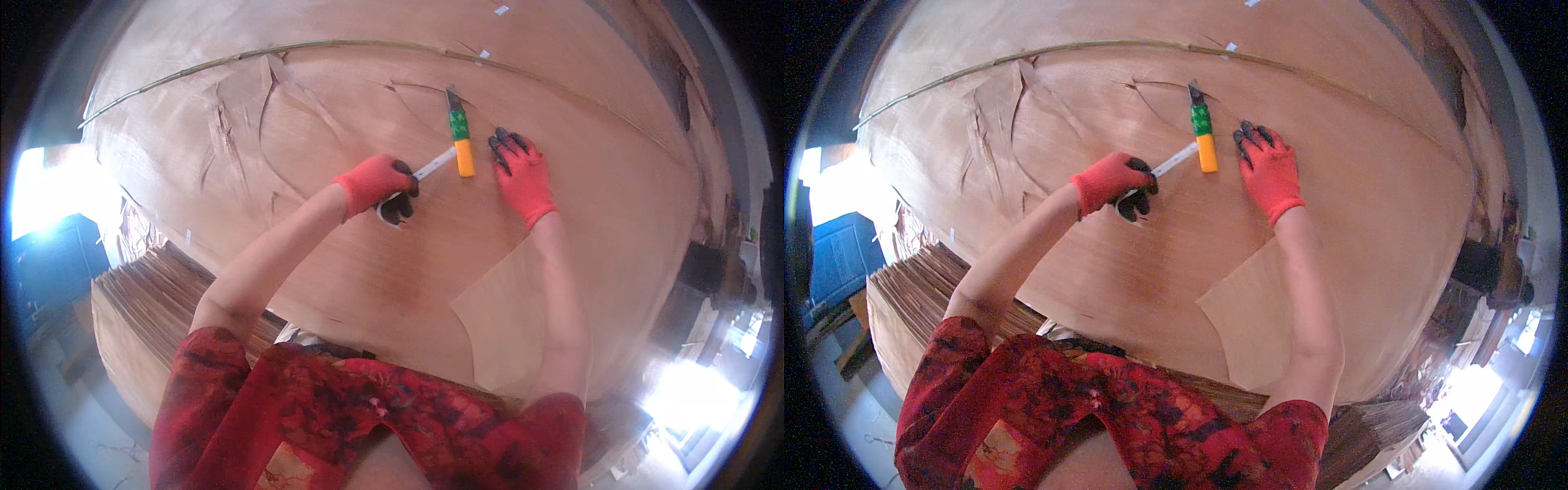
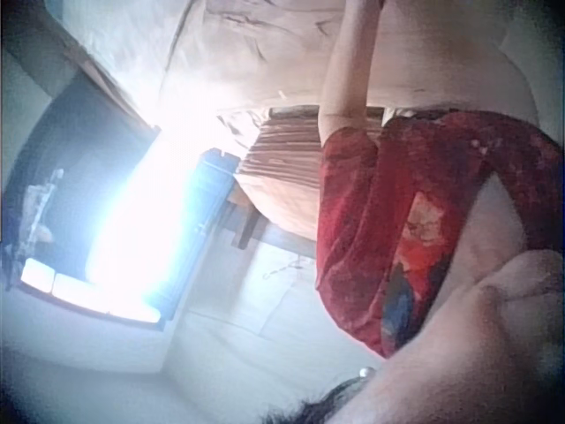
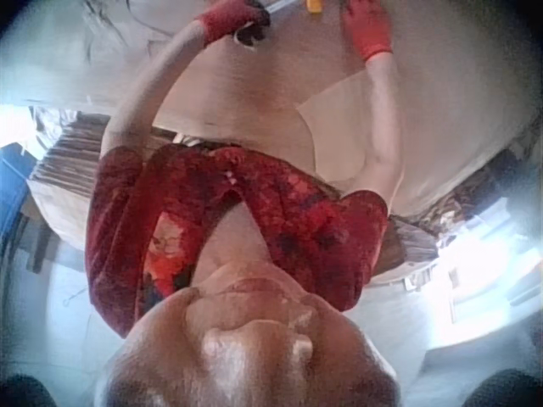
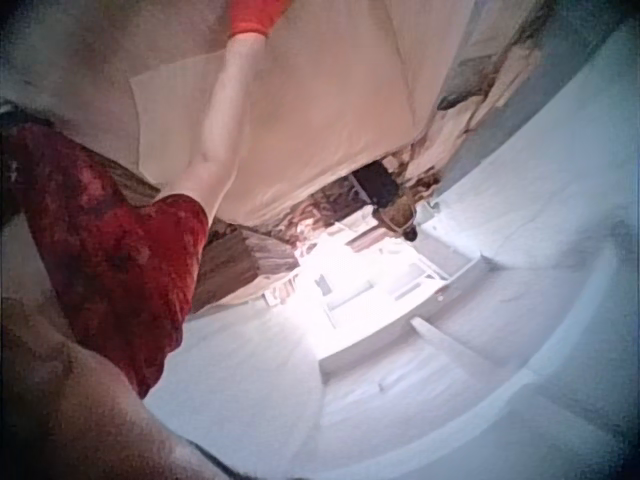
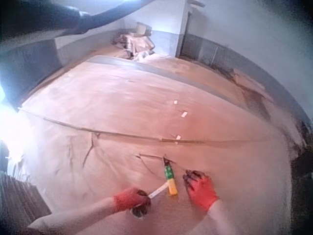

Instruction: The person uses a utility knife to cut wood veneer sheets on a workbench, marking the cuts with a measuring tape and applying tape to the surfaces.

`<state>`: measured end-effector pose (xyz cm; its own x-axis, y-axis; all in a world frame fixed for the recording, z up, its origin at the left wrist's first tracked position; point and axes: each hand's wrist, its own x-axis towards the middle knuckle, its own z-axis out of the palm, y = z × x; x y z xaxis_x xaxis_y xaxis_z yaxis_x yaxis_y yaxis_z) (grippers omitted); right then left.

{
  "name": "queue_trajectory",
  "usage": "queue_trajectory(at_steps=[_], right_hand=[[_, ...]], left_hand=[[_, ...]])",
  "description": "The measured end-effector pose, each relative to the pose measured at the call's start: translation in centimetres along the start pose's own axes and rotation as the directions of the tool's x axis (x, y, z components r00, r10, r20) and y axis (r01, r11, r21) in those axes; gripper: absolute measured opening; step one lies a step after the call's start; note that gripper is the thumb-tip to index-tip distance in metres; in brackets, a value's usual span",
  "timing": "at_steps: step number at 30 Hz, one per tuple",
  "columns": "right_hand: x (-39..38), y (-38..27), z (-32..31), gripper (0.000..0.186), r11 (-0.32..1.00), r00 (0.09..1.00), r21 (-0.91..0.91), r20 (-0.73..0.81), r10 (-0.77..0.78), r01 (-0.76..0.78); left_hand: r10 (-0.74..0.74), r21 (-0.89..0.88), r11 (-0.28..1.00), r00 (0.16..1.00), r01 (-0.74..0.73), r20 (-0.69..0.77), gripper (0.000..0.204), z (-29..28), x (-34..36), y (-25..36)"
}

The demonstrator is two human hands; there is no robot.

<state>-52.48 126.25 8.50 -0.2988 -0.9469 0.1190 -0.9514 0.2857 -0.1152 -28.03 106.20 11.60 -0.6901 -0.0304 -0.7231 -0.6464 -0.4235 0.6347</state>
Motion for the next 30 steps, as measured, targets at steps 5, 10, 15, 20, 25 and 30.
queue_trajectory(at_steps=[5, 10, 15, 20, 25, 30], right_hand=[[4.8, -4.2, -1.9, 0.056, 0.977, 0.988, 0.210, -0.151, 0.001, 0.031], [9.6, -8.4, -1.7, 0.066, 0.962, 0.970, 0.271, -0.242, 0.026, 0.042], [9.8, -7.4, -0.8, 0.062, 0.907, 0.918, 0.421, -0.348, 0.189, -0.027], [9.3, -6.7, -0.2, 0.056, 0.948, 0.942, 0.314, -0.300, 0.153, -0.054], [9.4, -6.5, 0.3, 0.038, 0.978, 0.927, 0.205, -0.372, 0.056, 0.024], [8.5, -6.5, -1.2, 0.027, 0.867, 0.975, 0.480, -0.093, 0.204, -0.135]], left_hand=[[-0.003, -0.049, 0.999, 0.999, 0.001, -0.048, 0.023, -2.8, -4.5, 1.0], [0.167, -0.063, 0.984, 0.986, -0.166, 0.005, 0.026, -2.9, -6.1, 4.8], [0.497, -0.168, 0.857, 0.867, -0.487, 0.020, 0.030, -2.0, -1.4, 8.8], [0.234, -0.455, 0.851, 0.965, -0.262, -0.119, 0.029, -3.9, 6.2, 4.1], [0.211, -0.467, 0.848, 0.968, -0.251, -0.137, 0.027, -3.7, 6.0, 3.3], [0.317, -0.384, 0.866, 0.945, -0.321, -0.075, 0.031, -4.5, 4.6, 5.7]])
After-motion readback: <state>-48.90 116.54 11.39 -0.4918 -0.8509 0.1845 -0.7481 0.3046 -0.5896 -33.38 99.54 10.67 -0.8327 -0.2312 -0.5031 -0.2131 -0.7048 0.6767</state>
